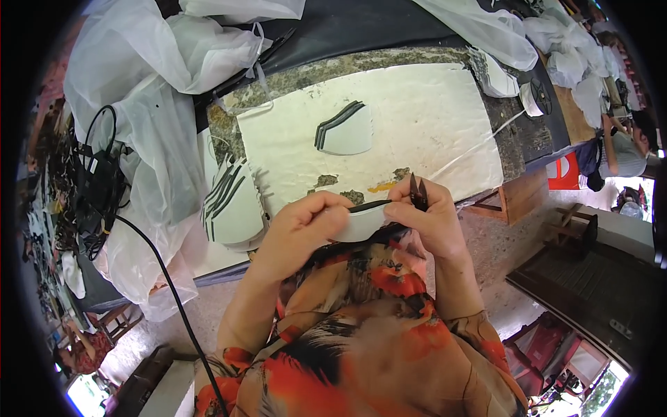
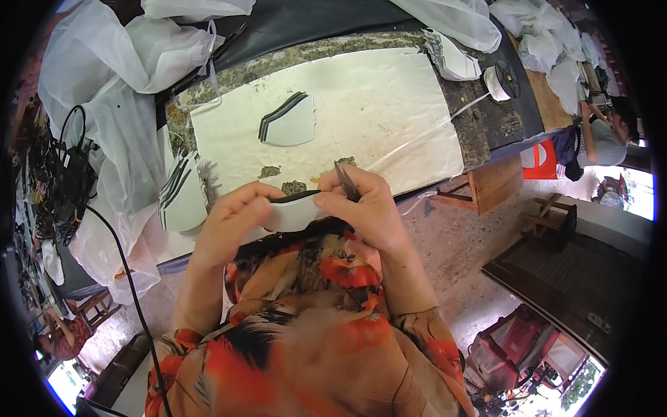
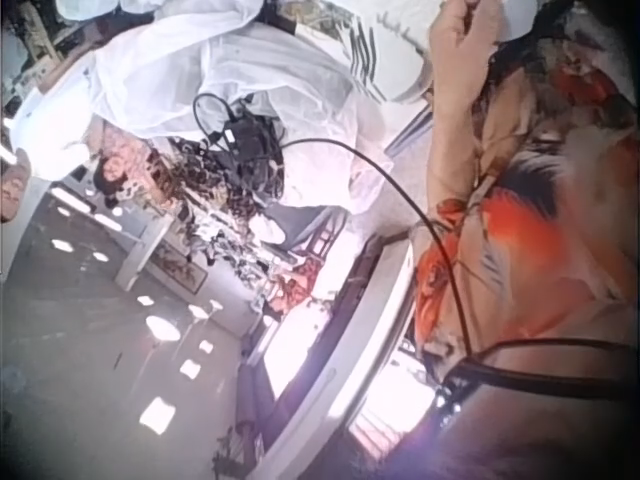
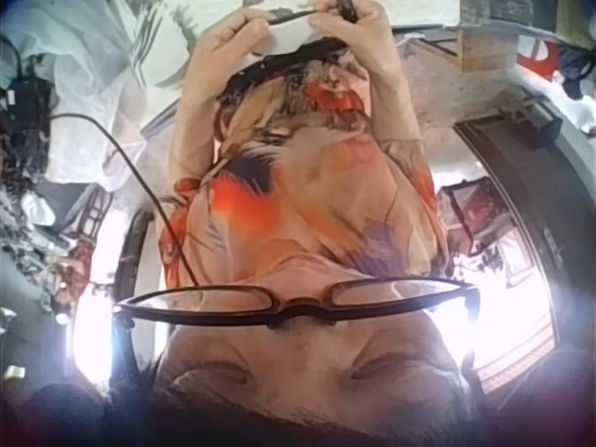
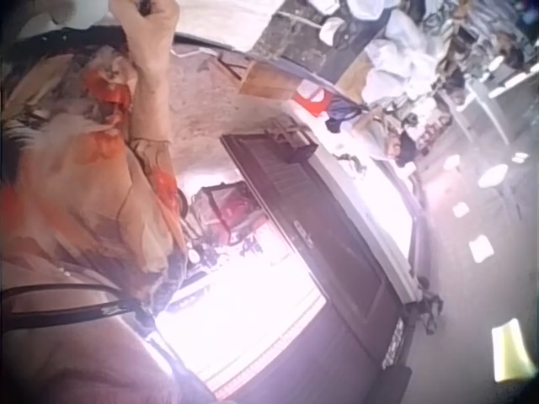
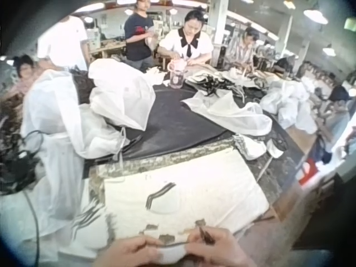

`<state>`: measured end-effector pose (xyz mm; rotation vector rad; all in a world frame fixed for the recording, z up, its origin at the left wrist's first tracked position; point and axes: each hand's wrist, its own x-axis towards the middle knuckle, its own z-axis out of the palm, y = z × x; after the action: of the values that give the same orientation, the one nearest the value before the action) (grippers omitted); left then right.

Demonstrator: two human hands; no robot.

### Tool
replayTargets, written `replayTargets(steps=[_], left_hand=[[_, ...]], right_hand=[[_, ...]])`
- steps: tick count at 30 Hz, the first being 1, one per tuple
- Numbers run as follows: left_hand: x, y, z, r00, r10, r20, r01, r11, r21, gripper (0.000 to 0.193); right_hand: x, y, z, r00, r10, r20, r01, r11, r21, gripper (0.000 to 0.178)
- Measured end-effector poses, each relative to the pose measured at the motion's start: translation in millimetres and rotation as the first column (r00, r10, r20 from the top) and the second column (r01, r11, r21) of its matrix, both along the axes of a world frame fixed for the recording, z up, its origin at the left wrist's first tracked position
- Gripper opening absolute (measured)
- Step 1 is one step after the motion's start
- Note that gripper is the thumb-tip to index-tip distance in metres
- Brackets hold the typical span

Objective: Applying decorative or structural strips to shoe upper components using a small tool.

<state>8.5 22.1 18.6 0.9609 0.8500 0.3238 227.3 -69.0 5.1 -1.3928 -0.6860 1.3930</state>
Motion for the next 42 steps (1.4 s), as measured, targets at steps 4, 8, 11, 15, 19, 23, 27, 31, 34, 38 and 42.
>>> replayTargets(steps=[4,8,11,15,19,23,27,31,34,38,42], left_hand=[[3,2,-1,0.944,-0.221,-0.243,0.277,0.934,0.227,0.021],[-10,8,-2,0.964,-0.264,-0.040,0.261,0.963,-0.068,0.024],[-14,7,-2,0.972,-0.209,0.108,0.219,0.971,-0.095,0.024],[4,17,17,0.938,-0.347,-0.023,0.347,0.928,0.139,0.029],[25,18,7,0.907,-0.340,-0.249,0.402,0.876,0.266,0.032],[17,21,-9,0.929,-0.302,-0.213,0.307,0.952,-0.010,0.027],[9,10,-18,0.988,-0.156,-0.002,0.156,0.984,-0.090,0.018],[7,5,-14,0.996,-0.020,0.083,0.034,0.985,-0.166,0.020],[4,2,-17,0.990,0.077,0.117,-0.056,0.984,-0.169,0.023],[3,-4,-13,0.990,0.045,0.136,-0.023,0.987,-0.160,0.024],[4,-8,-9,0.993,0.037,0.109,-0.021,0.990,-0.139,0.024]], right_hand=[[3,-3,3,0.992,0.074,0.099,-0.074,0.997,-0.006,0.010],[5,-3,9,0.999,0.036,0.019,-0.036,0.999,-0.022,0.012],[4,-1,23,0.996,0.055,-0.069,-0.068,0.978,-0.198,0.012],[5,1,22,0.990,0.138,0.035,-0.129,0.973,-0.189,0.010],[9,3,2,0.880,0.155,0.449,-0.246,0.957,0.152,0.014],[34,-3,4,0.882,0.031,0.470,-0.134,0.973,0.186,0.018],[31,-7,13,0.898,0.152,0.412,-0.235,0.959,0.159,0.018],[13,-5,29,0.604,-0.083,0.793,-0.240,0.929,0.280,0.018],[5,-12,47,0.711,0.120,0.693,-0.235,0.969,0.073,0.017],[3,-2,29,0.731,0.468,0.496,-0.436,0.880,-0.187,0.041],[-4,4,22,0.854,0.344,0.390,-0.358,0.933,-0.039,0.042]])
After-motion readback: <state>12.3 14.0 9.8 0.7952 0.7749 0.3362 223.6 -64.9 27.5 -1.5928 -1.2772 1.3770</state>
